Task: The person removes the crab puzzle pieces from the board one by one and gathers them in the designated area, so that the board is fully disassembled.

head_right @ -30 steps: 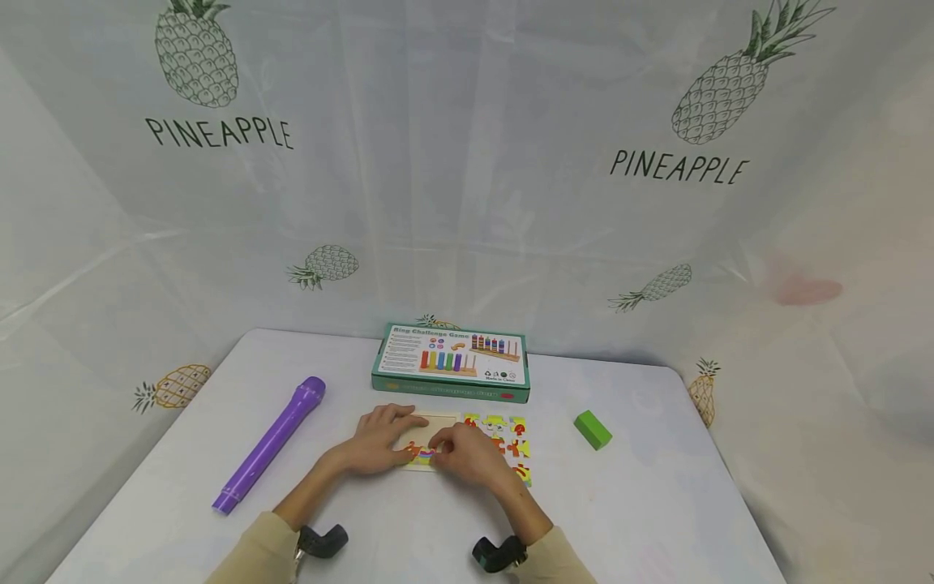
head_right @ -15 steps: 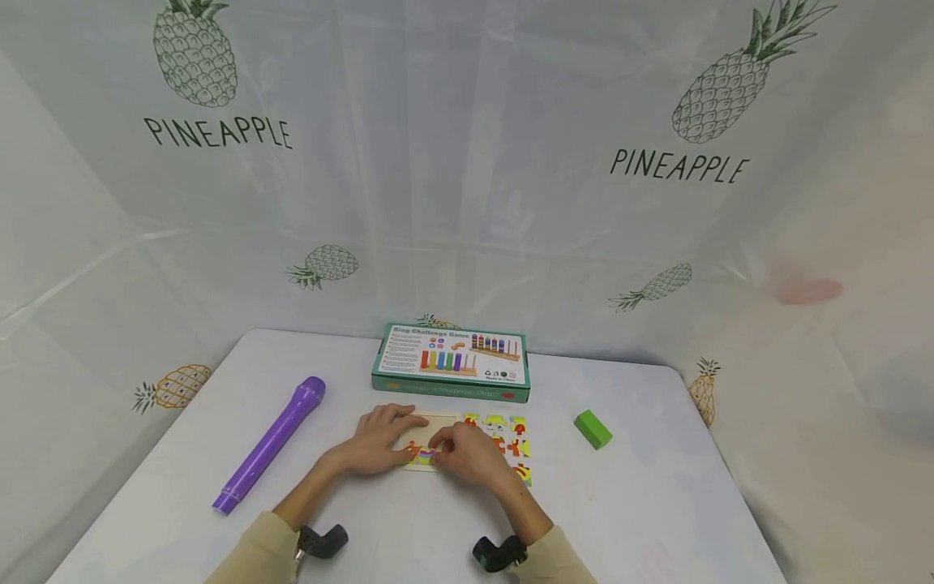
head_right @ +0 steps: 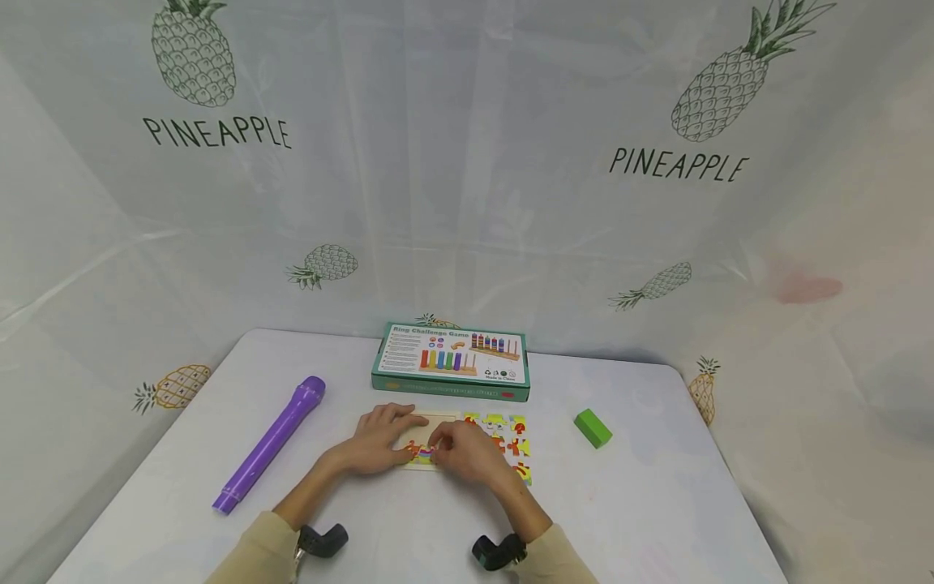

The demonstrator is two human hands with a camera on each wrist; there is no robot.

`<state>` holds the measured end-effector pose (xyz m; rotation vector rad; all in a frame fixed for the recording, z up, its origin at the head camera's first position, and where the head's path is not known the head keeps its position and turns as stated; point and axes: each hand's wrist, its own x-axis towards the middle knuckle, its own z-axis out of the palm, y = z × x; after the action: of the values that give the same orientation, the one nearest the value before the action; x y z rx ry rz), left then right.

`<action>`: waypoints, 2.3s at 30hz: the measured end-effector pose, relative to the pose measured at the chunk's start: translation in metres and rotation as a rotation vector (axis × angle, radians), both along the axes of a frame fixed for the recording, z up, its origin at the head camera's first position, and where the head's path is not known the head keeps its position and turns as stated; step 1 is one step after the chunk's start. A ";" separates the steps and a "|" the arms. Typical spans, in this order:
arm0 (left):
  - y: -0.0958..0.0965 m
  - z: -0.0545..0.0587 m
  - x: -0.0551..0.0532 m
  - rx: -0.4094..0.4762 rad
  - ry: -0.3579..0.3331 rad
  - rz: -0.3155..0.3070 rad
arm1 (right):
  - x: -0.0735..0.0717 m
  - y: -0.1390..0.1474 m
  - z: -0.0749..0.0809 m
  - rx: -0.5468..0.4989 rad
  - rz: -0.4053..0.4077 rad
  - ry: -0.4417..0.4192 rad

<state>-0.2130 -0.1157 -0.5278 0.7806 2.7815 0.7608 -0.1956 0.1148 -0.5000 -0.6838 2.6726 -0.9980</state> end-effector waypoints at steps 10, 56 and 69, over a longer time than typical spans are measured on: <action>-0.001 -0.005 -0.002 -0.008 0.011 -0.002 | 0.000 0.001 0.003 -0.048 -0.032 -0.015; 0.000 -0.003 -0.001 -0.020 -0.013 0.010 | 0.001 0.098 0.009 0.100 -0.085 -0.143; 0.001 0.000 0.002 -0.012 -0.008 0.000 | 0.004 0.097 0.010 0.090 -0.124 -0.178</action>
<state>-0.2112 -0.1152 -0.5276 0.7732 2.7767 0.7454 -0.1911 0.2115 -0.4903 -0.3957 2.6099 -0.9144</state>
